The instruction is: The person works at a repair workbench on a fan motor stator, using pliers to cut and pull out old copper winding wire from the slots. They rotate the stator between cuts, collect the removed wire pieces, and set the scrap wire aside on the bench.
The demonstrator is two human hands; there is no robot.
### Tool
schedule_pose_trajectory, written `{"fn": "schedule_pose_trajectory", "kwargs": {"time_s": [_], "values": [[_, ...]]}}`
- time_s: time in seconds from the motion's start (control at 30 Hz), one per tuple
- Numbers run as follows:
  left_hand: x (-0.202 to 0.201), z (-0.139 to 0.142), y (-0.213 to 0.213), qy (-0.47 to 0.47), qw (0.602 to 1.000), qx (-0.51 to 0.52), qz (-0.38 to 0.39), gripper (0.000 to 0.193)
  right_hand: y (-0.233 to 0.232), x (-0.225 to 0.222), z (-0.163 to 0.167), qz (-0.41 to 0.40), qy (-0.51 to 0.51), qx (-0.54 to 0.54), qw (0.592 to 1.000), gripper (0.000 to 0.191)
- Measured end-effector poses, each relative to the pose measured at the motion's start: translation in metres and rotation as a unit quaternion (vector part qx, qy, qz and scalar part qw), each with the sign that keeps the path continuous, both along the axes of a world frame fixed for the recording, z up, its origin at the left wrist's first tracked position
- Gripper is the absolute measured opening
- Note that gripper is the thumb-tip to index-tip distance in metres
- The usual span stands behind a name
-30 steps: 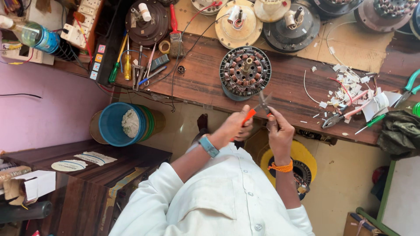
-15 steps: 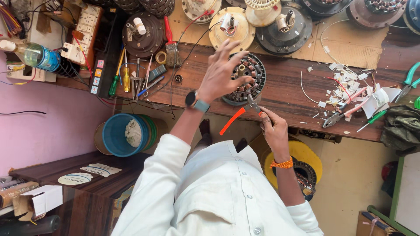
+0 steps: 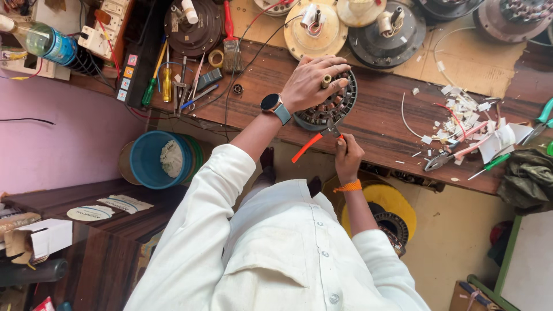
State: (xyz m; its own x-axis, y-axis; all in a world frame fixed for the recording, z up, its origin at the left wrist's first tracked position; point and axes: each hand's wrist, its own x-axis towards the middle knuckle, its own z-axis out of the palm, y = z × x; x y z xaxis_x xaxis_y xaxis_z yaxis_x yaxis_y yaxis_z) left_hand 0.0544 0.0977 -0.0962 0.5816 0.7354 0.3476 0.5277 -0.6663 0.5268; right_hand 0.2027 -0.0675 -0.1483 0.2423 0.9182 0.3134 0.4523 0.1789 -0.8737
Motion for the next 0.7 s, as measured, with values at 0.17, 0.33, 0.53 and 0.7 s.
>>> {"fn": "schedule_pose_trajectory", "kwargs": {"time_s": [0.17, 0.33, 0.53, 0.7], "values": [[0.001, 0.009, -0.006, 0.005, 1.0, 0.004, -0.008, 0.037, -0.023, 0.026, 0.041, 0.054, 0.011, -0.178, 0.982, 0.029], [0.001, 0.009, -0.008, 0.005, 1.0, 0.015, -0.025, 0.031, -0.026, 0.037, 0.063, 0.068, 0.082, -0.305, 0.947, 0.03], [0.001, 0.01, -0.006, 0.001, 0.999, 0.005, -0.038, 0.035, -0.028, 0.028, 0.034, 0.074, 0.288, -0.328, 0.897, 0.032], [-0.013, 0.021, -0.024, -0.072, 0.981, 0.177, 0.029, 0.056, -0.039, 0.031, 0.02, 0.117, 0.397, -0.291, 0.863, 0.032]]}}
